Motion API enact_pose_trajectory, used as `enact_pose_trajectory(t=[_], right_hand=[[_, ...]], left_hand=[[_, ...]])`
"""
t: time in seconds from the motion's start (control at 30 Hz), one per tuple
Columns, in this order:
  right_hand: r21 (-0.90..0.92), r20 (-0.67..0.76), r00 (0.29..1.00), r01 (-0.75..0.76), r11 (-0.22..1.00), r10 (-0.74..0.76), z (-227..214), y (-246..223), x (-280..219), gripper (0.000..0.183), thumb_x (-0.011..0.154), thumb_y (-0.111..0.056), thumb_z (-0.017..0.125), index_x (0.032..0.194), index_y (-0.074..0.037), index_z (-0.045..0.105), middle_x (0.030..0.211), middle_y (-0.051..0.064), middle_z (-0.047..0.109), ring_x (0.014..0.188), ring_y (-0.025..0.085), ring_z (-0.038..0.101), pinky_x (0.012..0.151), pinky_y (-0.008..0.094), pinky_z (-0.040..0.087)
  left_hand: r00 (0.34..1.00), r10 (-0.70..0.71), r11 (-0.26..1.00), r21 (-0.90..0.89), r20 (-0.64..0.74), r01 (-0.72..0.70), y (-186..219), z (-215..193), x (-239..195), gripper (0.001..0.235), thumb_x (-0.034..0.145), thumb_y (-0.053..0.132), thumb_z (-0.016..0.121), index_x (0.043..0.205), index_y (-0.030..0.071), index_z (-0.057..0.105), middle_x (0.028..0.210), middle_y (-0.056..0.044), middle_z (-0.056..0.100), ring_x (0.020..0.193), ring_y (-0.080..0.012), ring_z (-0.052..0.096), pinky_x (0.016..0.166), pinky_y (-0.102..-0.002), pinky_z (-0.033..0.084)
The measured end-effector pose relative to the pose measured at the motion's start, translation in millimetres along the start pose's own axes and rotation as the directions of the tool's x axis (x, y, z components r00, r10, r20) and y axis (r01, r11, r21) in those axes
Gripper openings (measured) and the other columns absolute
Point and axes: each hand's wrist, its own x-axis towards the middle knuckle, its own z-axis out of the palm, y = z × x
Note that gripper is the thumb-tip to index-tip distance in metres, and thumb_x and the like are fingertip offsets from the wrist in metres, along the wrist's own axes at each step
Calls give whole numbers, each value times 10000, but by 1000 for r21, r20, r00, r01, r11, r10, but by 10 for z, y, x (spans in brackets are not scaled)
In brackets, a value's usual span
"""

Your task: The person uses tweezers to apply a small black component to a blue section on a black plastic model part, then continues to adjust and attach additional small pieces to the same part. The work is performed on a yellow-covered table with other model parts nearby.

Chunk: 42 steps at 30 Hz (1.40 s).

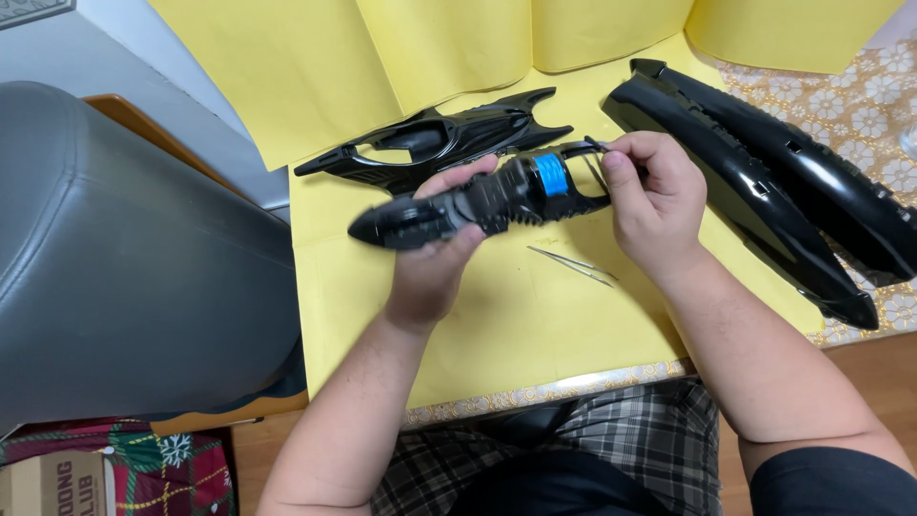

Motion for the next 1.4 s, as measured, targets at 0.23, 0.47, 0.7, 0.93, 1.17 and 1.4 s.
enact_pose_trajectory(t=[0.23,0.47,0.7,0.93,1.17,1.4], right_hand=[[145,-145,988,82,986,-61,60,34,7,120,1099,33,486,1058,119,558,719,172,577,609,232,590,593,344,514],[144,-216,960,210,967,-177,47,-57,79,182,1110,-117,407,990,-17,499,841,122,543,812,245,583,750,342,482],[151,-250,932,305,940,-262,-10,-13,62,160,1102,-139,395,992,-44,463,857,130,517,809,249,531,782,347,480],[194,-282,911,361,912,-301,29,-106,97,161,1107,-156,383,997,-45,421,875,150,492,822,271,532,782,373,491],[234,-247,905,403,885,-347,2,-62,96,143,1118,-138,331,1032,-34,377,882,193,455,787,392,595,758,432,531],[160,-227,917,366,917,-327,-63,62,59,148,1103,-131,388,1004,-20,395,899,178,472,819,309,534,780,408,489]], left_hand=[[967,193,917,320,164,-237,196,340,-112,261,847,48,813,1068,-15,689,1386,-312,603,1249,-433,659,1057,-453,560],[943,241,828,457,231,-324,154,339,-154,179,835,-2,807,975,80,732,1318,-208,690,1047,-314,763,893,-399,637],[788,463,667,426,405,-611,-90,197,-169,221,894,9,731,1101,85,730,1280,-244,709,986,-356,769,761,-425,633],[708,511,580,413,488,-703,93,340,-54,213,1004,53,599,1176,76,722,1268,-274,700,933,-386,761,761,-444,641],[679,511,502,457,527,-734,138,376,-53,175,1030,130,601,1156,130,723,1260,-230,714,924,-334,777,817,-420,640],[734,470,569,467,490,-677,-58,283,-156,264,975,57,636,1222,109,712,1285,-269,694,937,-367,767,775,-440,642]])
